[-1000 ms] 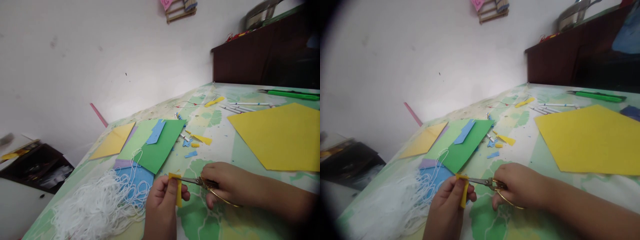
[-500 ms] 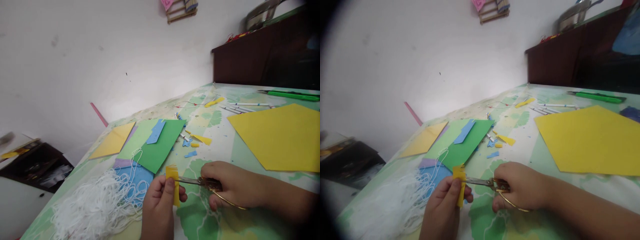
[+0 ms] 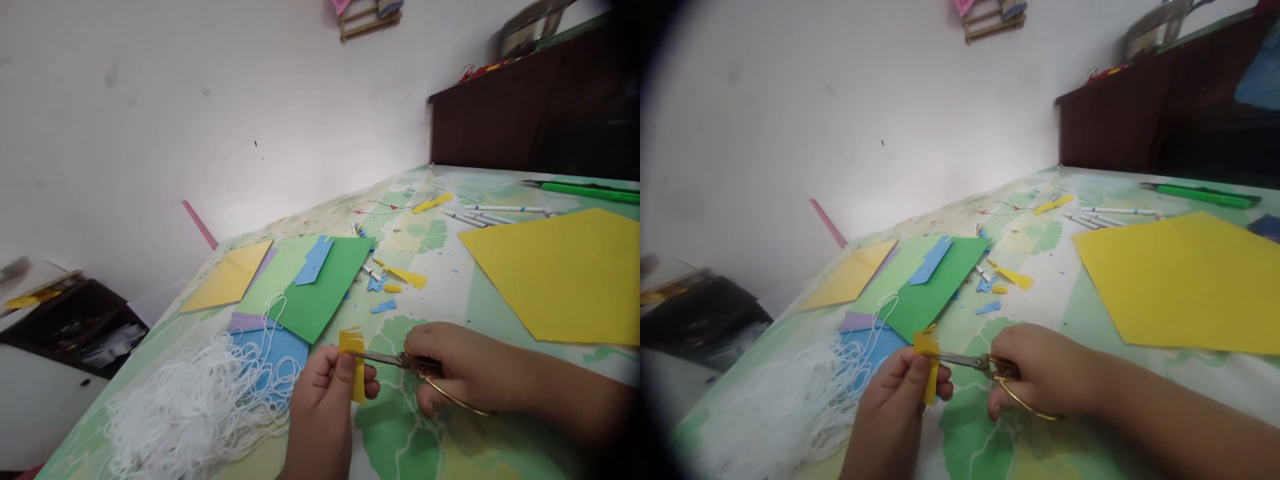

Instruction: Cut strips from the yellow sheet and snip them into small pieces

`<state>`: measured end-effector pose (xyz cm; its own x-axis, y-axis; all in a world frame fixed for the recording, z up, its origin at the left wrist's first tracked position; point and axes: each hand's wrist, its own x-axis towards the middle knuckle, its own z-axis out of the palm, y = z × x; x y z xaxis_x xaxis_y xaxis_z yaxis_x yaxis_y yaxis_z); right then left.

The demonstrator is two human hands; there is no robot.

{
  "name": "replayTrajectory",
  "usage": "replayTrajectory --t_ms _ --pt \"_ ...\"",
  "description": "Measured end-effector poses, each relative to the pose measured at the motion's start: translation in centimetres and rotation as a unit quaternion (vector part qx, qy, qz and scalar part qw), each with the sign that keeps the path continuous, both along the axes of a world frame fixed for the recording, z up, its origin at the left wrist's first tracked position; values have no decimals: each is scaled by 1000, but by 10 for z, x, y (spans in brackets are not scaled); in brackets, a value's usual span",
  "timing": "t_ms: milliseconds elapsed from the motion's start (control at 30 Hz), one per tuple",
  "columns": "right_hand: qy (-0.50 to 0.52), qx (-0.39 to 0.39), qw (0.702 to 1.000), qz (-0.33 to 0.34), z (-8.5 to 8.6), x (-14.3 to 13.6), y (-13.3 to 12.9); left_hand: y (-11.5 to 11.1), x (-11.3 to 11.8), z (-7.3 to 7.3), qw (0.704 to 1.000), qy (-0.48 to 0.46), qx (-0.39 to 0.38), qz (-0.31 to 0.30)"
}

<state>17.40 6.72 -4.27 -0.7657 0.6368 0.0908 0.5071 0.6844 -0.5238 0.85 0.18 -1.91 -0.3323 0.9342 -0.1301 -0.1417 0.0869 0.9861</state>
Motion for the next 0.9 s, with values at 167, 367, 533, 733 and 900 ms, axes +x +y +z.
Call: replayTrajectory --t_ms 167,367,533,733,900 --pt "7 -3 1000 7 -1 -1 1 1 0 -1 1000 1 -14 4" --pt "1 -13 1000 5 2 -3 0 4 -2 -5 997 -72 -24 -14" --pt "-5 -19 1000 -4 2 -4 -1 4 -2 -5 997 -79 -19 -14" --pt "-7 -13 1000 -4 1 -4 -1 4 -1 -4 996 -86 -17 -16" --pt "-5 -3 1000 -1 1 -3 -2 4 0 -3 996 -87 -23 -5"
